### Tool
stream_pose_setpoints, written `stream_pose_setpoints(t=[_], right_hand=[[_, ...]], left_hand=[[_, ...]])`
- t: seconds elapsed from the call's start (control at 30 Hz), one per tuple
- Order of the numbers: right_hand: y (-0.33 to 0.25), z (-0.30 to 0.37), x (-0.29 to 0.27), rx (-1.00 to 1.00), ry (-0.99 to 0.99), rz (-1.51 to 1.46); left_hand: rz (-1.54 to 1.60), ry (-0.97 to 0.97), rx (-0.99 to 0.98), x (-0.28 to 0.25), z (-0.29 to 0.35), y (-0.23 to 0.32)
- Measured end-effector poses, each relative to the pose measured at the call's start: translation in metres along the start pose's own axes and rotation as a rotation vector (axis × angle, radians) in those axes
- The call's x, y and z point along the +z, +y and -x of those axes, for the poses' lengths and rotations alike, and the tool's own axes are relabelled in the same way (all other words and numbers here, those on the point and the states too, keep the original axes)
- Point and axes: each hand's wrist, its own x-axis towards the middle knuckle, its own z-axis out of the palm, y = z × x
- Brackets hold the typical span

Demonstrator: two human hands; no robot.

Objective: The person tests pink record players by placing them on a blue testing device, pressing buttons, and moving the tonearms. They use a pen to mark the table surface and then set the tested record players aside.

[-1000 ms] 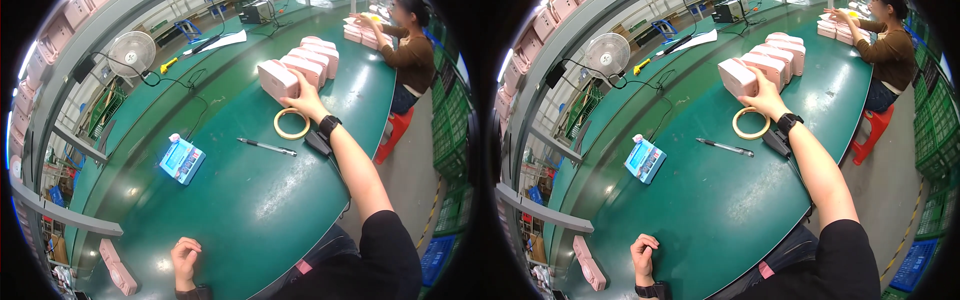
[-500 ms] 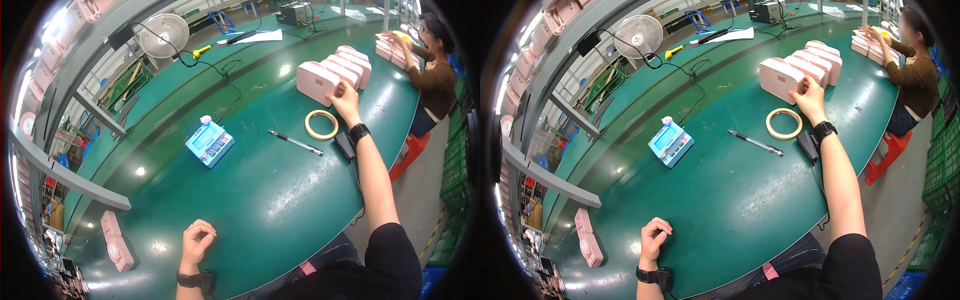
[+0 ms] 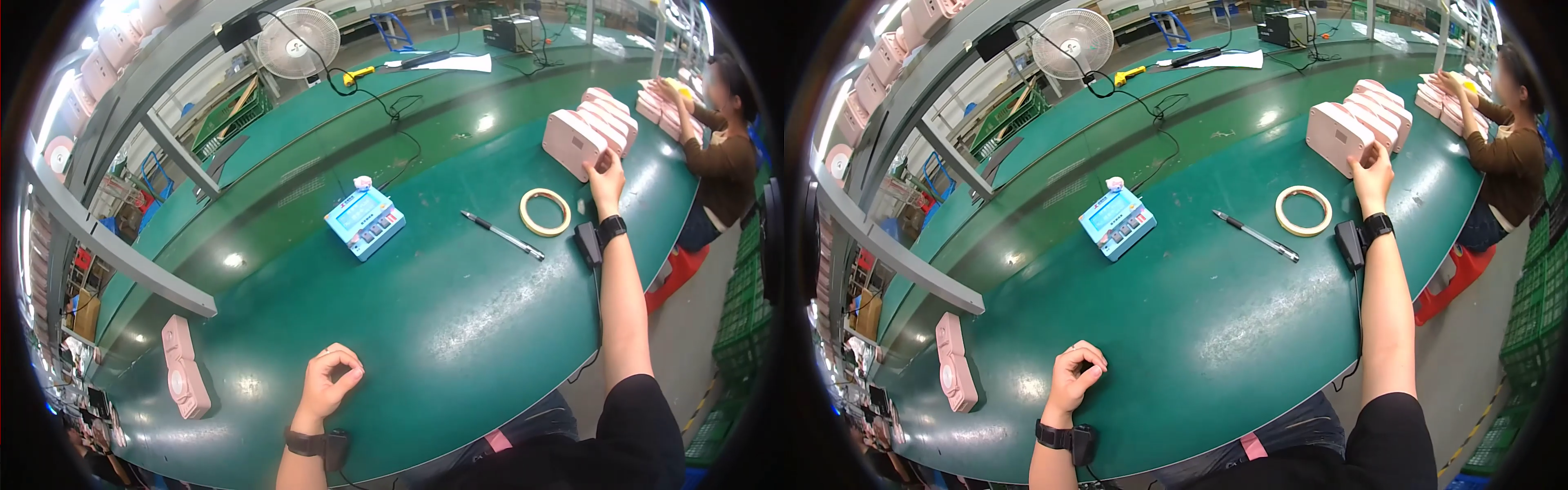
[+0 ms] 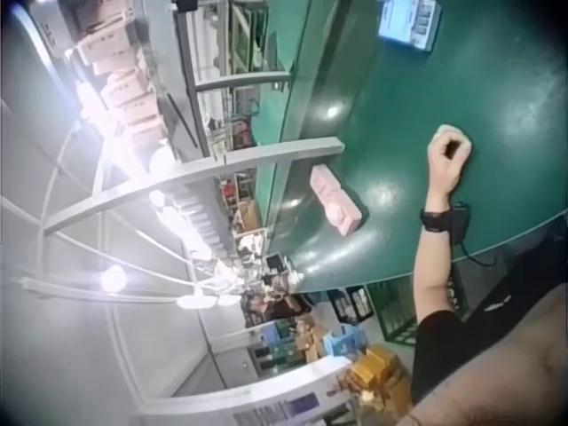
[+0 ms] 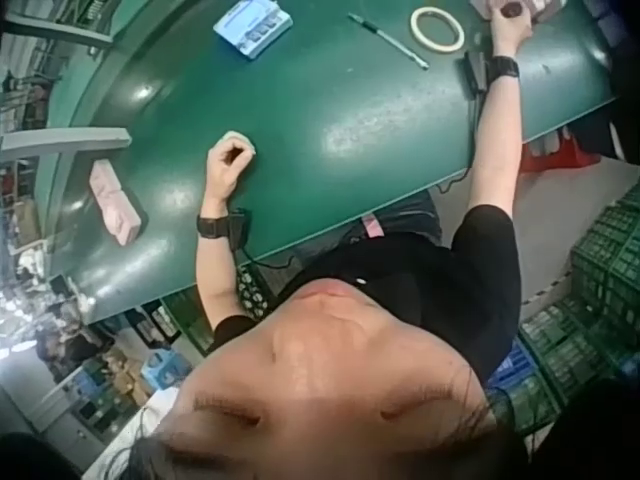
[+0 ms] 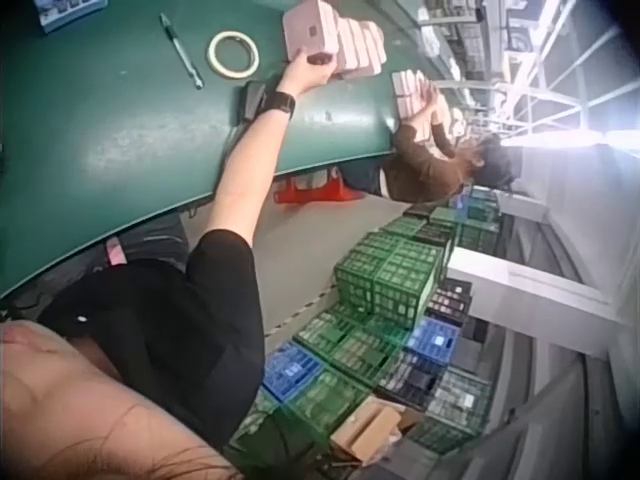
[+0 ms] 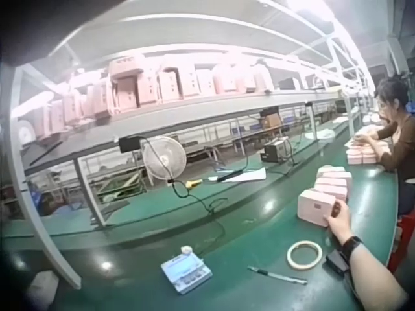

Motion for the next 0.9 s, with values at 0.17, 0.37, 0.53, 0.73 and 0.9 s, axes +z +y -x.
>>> stream_pose_setpoints(t=[0.17, 0.37, 0.53, 0.73, 0.9], right_hand=[[-0.063, 0.010, -0.010, -0.476, 0.397, 0.285], [-0.141, 0.075, -0.007, -0.678, -0.834, -0.060], [-0.150, 0.094, -0.009, -0.619, -1.267, 0.217], [-0.144, 0.093, -0.001, -0.599, -1.156, -0.046], [-0.139, 0.099, -0.004, -0.601, -1.270, 0.041]], left_hand=[[-0.049, 0.014, -0.016, 0.001, -0.002, -0.004], [-0.065, 0.009, -0.014, 0.001, 0.001, 0.000], [-0.058, 0.005, -0.015, 0.001, -0.002, 0.002], [-0.074, 0.005, -0.024, 0.001, -0.004, 0.001], [-0.081, 0.009, -0.034, 0.003, -0.003, 0.002]])
